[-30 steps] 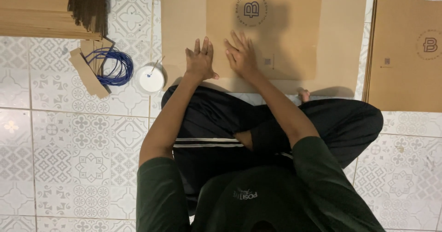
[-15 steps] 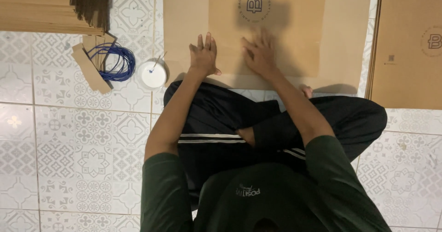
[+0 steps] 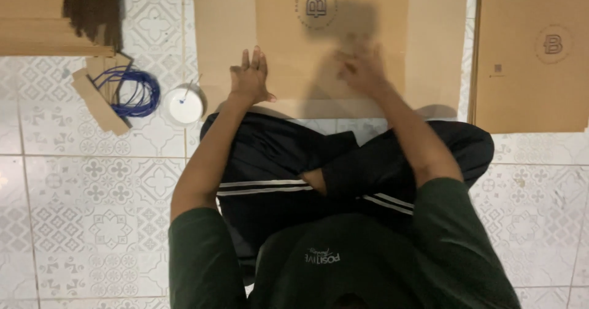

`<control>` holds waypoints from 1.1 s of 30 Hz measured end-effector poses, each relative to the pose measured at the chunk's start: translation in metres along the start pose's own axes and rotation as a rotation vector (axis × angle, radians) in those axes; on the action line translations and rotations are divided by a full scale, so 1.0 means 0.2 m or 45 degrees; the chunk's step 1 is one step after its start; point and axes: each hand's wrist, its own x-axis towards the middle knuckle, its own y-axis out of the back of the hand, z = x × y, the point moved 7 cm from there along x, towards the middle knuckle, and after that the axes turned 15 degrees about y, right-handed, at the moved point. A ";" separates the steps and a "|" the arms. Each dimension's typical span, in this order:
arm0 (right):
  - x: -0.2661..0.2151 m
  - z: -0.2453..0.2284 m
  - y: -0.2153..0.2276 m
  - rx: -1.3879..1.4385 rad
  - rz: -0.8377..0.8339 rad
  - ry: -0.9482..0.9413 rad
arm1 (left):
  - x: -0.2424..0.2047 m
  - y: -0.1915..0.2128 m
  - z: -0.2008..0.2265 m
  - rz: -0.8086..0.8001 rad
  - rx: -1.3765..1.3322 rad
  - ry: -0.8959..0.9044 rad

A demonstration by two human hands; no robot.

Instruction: The person sits on the floor and applies glue to the edge of a flat cardboard piece using a small brush. They then press another cardboard piece onto the glued edge and smooth it down. The person repeats this process with additional cardboard pieces, folding and pressing them to form a box.

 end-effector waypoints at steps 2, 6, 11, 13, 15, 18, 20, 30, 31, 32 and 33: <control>-0.19 0.26 0.10 -0.081 -0.141 -0.114 | 0.01 0.00 0.00 0.013 -0.013 -0.018; -0.57 0.71 0.30 -0.381 -0.503 -0.362 | -0.02 0.02 0.00 -0.034 -0.016 -0.004; -0.78 0.89 0.46 -0.367 -0.546 -0.726 | -0.02 0.02 0.01 -0.037 0.019 -0.002; -0.79 0.91 0.42 -0.277 -0.450 -0.756 | 0.00 0.01 0.01 0.021 0.016 0.001; -0.70 0.75 0.51 -0.504 0.080 -0.300 | 0.01 0.00 0.02 0.033 0.019 -0.001; -0.64 0.75 0.45 -0.293 0.262 -0.591 | 0.00 0.01 0.03 0.006 0.029 -0.003; -0.55 0.70 0.45 -0.292 0.303 -0.616 | -0.01 0.03 0.02 -0.018 0.019 -0.002; -0.64 0.77 0.45 -0.301 0.566 -0.534 | -0.03 0.05 0.03 -0.129 -0.025 0.013; -0.64 0.77 0.43 -0.294 0.559 -0.537 | -0.04 0.06 0.03 -0.139 -0.023 0.014; -0.64 0.77 0.42 -0.298 0.571 -0.552 | -0.04 0.05 0.02 -0.180 -0.090 0.026; -0.63 0.78 0.42 -0.306 0.590 -0.563 | -0.02 0.06 0.02 -0.212 -0.158 0.038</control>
